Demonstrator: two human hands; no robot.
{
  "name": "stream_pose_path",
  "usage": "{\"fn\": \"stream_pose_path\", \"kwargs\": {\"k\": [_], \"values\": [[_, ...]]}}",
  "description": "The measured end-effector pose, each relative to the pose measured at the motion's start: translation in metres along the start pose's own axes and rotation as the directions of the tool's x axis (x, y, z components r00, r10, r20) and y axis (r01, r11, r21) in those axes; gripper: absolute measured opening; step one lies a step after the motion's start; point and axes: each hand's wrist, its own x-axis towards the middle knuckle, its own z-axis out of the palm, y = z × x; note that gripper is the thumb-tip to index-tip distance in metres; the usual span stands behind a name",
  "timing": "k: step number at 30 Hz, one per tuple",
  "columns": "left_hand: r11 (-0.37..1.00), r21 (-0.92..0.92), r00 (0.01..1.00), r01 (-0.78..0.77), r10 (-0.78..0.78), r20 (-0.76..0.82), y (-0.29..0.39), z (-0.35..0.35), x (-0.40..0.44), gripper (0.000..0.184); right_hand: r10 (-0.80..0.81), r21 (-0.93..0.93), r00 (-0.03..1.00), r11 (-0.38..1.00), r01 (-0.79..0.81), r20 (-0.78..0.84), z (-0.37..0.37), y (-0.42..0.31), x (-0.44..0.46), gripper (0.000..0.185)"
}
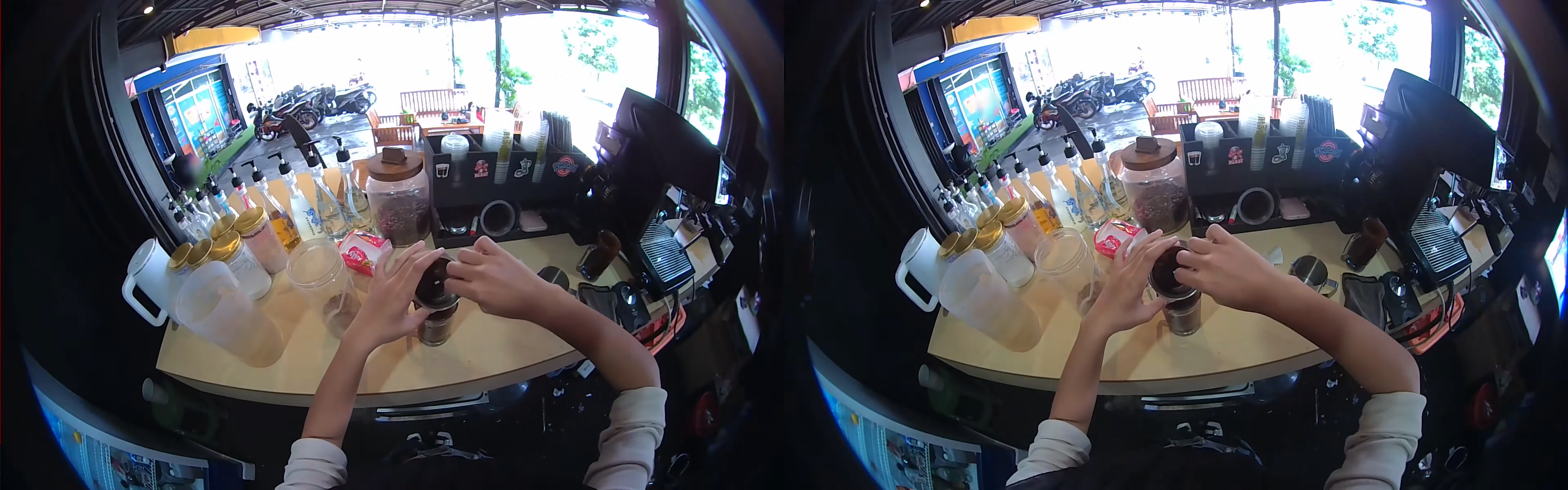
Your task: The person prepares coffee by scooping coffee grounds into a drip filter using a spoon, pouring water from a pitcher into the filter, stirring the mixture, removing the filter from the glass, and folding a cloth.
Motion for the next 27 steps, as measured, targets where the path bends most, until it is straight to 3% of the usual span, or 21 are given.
{"fn": "stream_pose_path", "kwargs": {"k": [9, 11, 15, 17, 22, 25, 27], "values": [[0.999, -0.042, 0.985, 0.035, -0.041, -0.169, -0.001, 0.020, -0.003, 0.087, -0.030, -0.027, 0.999, 0.999, 0.031, 0.035, -0.001, 0.002, 0.001, 0.006], [0.998, -0.036, 0.983, 0.044, -0.050, -0.178, 0.001, 0.022, -0.003, 0.087, 0.047, -0.014, 0.999, 0.999, -0.047, -0.013, -0.004, 0.008, 0.002, 0.013], [0.998, -0.054, 0.981, 0.044, -0.054, -0.189, -0.001, 0.023, -0.003, 0.089, -0.036, -0.029, 0.999, 0.999, 0.036, 0.013, -0.001, 0.002, 0.002, 0.005], [0.997, -0.052, 0.979, 0.050, -0.059, -0.193, -0.001, 0.024, -0.003, 0.090, 0.006, -0.033, 0.997, 0.999, -0.008, -0.074, -0.003, 0.006, 0.003, 0.004], [0.999, -0.034, 0.965, 0.041, -0.048, -0.257, -0.002, 0.027, -0.004, 0.092, -0.013, -0.010, 1.000, 1.000, 0.012, -0.009, 0.001, -0.004, 0.000, 0.005], [0.983, -0.095, 0.938, 0.158, -0.179, -0.297, 0.005, 0.030, -0.005, 0.094, 0.068, -0.047, 0.987, 0.996, -0.076, -0.148, -0.002, -0.006, 0.000, 0.010], [0.970, -0.075, 0.908, 0.232, -0.244, -0.341, 0.009, 0.032, -0.004, 0.096, 0.059, 0.000, 0.988, 0.998, -0.060, -0.145, 0.003, -0.014, -0.001, 0.011]]}}
